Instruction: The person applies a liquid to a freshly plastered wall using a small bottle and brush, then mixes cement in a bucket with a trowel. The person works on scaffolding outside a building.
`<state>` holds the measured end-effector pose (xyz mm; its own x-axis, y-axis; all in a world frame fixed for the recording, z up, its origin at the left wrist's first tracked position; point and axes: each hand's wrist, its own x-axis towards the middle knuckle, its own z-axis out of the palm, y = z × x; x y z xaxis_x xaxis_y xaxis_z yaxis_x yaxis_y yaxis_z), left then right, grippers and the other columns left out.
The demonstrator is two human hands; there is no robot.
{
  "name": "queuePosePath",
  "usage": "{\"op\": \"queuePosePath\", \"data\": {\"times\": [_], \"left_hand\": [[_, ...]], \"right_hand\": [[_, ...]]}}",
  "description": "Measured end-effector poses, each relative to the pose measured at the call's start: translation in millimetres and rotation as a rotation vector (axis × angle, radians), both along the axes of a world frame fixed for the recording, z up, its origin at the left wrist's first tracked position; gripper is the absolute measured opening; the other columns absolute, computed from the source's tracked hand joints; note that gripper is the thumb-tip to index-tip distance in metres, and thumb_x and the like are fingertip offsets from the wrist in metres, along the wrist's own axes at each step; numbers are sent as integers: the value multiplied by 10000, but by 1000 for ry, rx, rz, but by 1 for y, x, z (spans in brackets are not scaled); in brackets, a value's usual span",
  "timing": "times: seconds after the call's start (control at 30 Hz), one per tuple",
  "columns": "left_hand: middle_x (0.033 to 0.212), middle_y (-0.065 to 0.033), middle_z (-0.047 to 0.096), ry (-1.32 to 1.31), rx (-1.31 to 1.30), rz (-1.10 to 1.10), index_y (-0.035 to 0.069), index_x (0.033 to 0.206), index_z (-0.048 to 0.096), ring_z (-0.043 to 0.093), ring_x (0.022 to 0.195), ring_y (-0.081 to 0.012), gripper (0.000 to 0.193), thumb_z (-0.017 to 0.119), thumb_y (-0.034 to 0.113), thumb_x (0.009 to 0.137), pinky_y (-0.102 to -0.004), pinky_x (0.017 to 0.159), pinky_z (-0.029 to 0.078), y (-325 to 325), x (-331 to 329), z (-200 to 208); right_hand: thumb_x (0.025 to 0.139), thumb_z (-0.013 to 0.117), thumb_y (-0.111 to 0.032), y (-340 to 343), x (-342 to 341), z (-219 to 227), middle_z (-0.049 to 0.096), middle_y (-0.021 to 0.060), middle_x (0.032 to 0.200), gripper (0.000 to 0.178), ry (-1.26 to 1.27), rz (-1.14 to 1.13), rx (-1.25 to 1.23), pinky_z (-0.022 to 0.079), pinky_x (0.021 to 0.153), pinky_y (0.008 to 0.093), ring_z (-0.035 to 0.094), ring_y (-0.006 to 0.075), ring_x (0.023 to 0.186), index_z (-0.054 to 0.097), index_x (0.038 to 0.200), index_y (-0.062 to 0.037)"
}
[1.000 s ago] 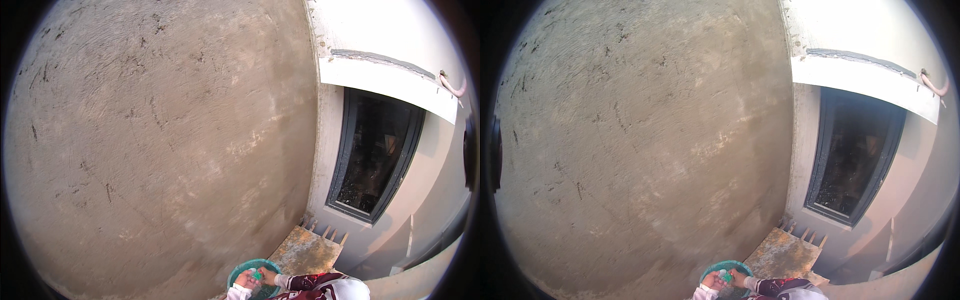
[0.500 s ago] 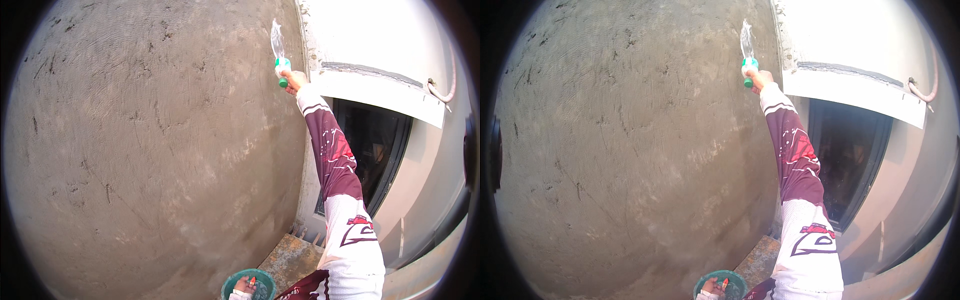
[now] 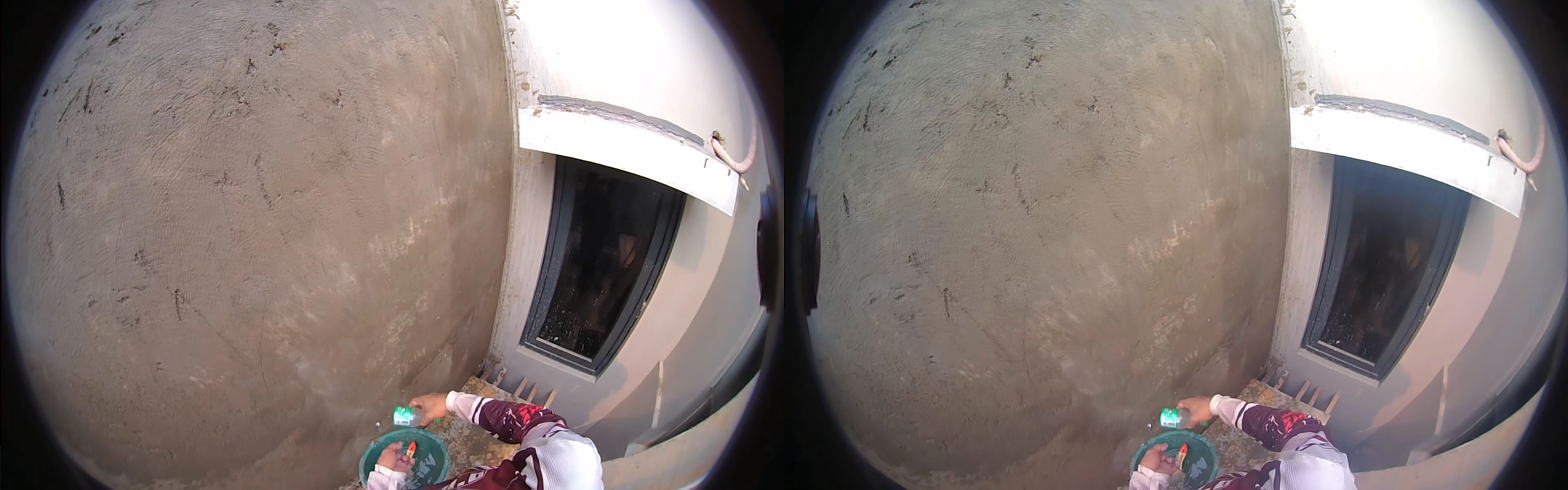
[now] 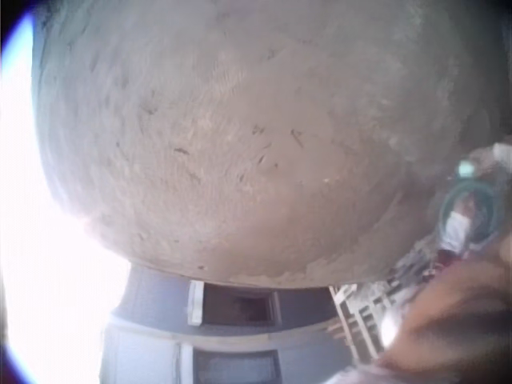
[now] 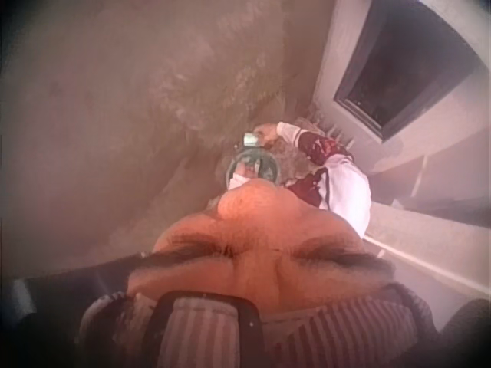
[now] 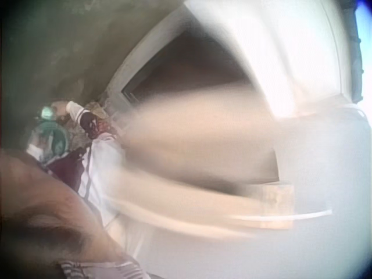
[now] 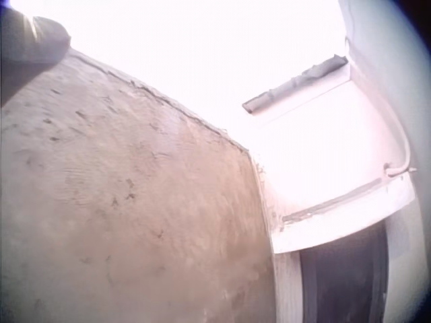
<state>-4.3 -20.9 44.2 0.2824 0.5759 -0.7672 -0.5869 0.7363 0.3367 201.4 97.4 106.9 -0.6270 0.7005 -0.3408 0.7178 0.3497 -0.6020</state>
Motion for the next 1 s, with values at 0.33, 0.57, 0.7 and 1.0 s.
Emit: {"op": "queuePosePath", "data": {"times": [0.33, 0.57, 0.7, 1.0], "left_hand": [[640, -22, 416, 54, 123, 7, 123, 808, 477, 395, 560, -176, 111, 554, 183, 859, -392, 615, 418, -6, 7, 44], [599, -9, 423, 30, 96, 20, 125, 777, 489, 422, 549, -169, 127, 577, 190, 842, -373, 598, 435, -13, -7, 33], [682, -21, 505, 68, 58, 4, 101, 836, 532, 434, 570, -156, 95, 560, 191, 836, -367, 581, 432, -14, -10, 15], [646, -40, 385, 70, -35, 144, 114, 916, 466, 401, 528, -171, 151, 568, 186, 831, -367, 511, 413, -17, -9, -40]], "right_hand": [[841, 475, -290, -97, -89, -202, 477, 57, 1330, 447, -426, 52, 68, 324, 993, 483, 437, 249, 1235, 464, 1275, -184], [829, 521, -239, -119, -78, -195, 554, 169, 1163, 456, -14, -3, -253, 412, 913, 417, 535, 328, 1107, 381, 1248, -124], [711, 679, -131, -119, -65, -179, 581, 189, 1065, 623, 160, -206, -202, 450, 837, 408, 576, 350, 1017, 335, 1231, -122], [664, 743, -170, 15, 40, 54, 602, 67, 802, 656, 669, -883, -44, 448, 506, 250, 575, 107, 641, 396, 1190, 10]]}}
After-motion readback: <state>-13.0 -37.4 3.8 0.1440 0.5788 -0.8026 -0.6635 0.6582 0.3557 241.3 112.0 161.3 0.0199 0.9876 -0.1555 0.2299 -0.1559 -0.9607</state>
